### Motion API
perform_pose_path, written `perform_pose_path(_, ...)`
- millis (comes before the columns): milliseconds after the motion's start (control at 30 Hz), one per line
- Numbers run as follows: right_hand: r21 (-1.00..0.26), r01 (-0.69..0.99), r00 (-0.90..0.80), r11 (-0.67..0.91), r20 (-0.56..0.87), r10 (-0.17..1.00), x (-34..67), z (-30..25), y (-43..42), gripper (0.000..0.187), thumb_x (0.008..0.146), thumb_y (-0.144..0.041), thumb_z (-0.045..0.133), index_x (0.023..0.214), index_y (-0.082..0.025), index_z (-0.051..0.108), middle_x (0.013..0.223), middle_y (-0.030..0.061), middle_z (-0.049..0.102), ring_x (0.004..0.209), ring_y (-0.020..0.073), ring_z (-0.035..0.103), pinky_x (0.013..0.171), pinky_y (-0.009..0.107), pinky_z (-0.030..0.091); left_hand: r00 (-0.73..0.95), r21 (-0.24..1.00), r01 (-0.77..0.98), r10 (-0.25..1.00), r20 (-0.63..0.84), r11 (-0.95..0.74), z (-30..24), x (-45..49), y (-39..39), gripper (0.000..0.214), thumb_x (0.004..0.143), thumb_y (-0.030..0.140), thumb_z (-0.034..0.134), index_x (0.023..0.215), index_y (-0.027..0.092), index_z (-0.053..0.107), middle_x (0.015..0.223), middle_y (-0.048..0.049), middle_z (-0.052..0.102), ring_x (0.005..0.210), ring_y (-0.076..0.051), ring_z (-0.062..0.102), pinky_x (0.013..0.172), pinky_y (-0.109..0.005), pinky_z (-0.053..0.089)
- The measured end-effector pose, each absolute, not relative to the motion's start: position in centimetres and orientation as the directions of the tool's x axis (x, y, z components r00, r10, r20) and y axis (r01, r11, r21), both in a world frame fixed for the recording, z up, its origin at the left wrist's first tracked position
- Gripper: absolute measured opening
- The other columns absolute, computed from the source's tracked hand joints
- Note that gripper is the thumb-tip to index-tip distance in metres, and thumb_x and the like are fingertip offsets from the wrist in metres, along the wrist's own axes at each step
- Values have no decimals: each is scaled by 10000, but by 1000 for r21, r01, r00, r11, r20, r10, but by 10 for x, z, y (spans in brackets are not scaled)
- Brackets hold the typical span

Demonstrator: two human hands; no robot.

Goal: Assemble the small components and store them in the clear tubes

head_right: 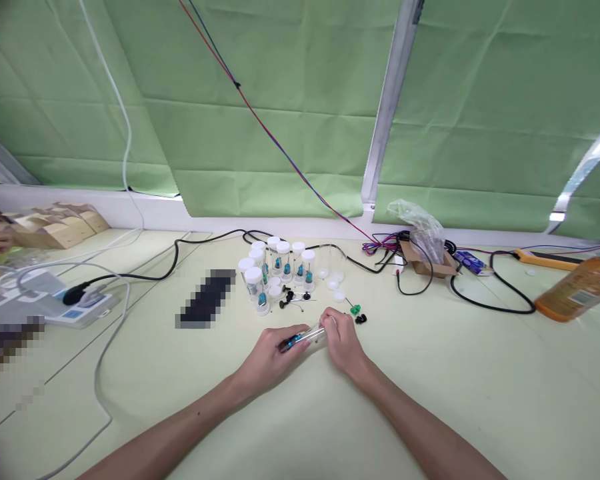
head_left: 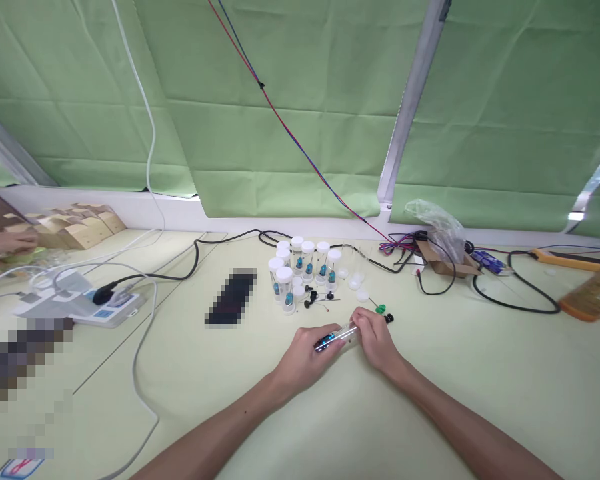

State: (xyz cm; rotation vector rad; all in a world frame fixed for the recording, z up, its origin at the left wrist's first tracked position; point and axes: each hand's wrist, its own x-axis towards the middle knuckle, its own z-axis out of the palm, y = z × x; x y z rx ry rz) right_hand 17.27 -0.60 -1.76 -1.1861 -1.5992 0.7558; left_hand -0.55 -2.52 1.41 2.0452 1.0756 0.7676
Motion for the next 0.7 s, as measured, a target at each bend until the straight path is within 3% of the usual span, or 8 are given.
perform_pose_path(467,-879,365,-46,307,313,949,172,-13,-6,270,847,-208,355,588,-194,428,567,-21,445,570,141,414,542,257,300,457,792,458,871,180,-404,17,-4,-26,325,906,357,433,951,159,687,671,5,577,587,-116,373,545,-232,288)
perform_pose_path(700,-838,409,-72,360,364,929,173,-1,-10,183,883,-324,465,773,-194,531,618,-17,533,559,147,482,551,257,357,433,897,335,893,125,-288,17,-6,-18,335,861,401,529,997,156,711,718,-19,611,585,-113,378,535,-238,299)
